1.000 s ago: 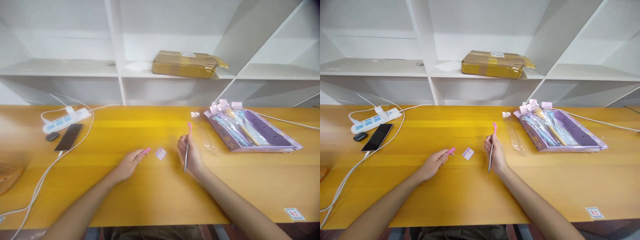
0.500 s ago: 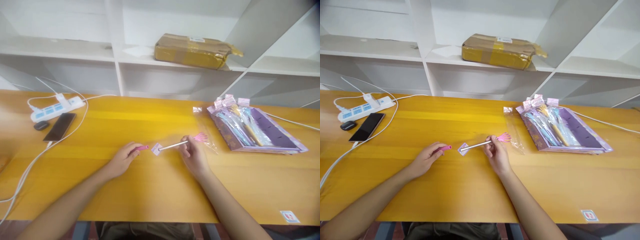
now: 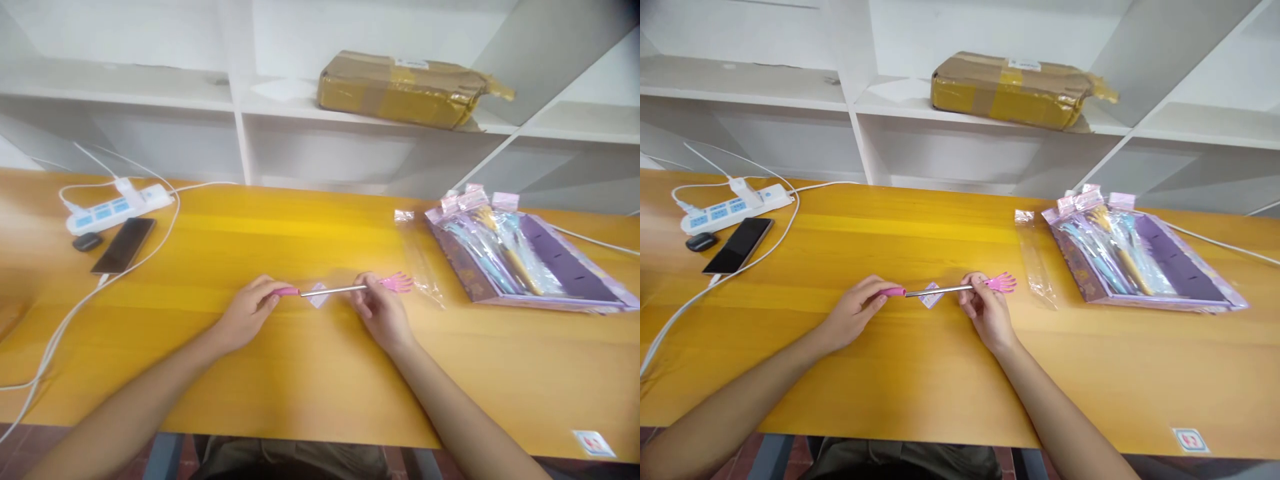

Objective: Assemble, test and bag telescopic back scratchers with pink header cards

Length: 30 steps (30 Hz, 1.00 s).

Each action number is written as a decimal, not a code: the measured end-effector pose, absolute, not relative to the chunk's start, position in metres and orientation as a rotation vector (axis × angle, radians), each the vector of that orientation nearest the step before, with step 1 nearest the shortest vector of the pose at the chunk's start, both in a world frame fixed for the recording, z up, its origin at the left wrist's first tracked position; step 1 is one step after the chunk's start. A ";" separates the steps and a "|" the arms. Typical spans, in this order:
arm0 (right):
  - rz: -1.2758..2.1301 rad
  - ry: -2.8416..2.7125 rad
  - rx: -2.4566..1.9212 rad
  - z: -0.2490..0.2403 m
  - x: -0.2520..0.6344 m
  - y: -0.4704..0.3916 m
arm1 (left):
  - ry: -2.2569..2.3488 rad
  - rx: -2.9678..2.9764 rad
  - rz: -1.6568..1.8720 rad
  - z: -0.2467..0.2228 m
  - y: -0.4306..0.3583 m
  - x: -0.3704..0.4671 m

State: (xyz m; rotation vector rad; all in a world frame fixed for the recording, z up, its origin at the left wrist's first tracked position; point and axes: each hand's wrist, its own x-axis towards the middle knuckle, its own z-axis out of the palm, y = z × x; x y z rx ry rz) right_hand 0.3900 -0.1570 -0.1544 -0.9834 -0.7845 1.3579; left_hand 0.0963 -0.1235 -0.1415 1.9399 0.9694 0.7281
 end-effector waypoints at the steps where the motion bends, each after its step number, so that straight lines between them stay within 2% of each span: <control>1: 1.358 -0.788 -0.977 -0.155 0.390 -0.157 | 0.966 1.947 0.724 -0.141 -0.124 0.096; 14: 1.032 -1.167 -1.081 -0.165 0.389 -0.166 | 1.080 2.000 0.784 -0.142 -0.123 0.097; 30: 1.093 -1.288 -1.093 -0.164 0.403 -0.167 | 0.987 2.036 0.768 -0.149 -0.124 0.094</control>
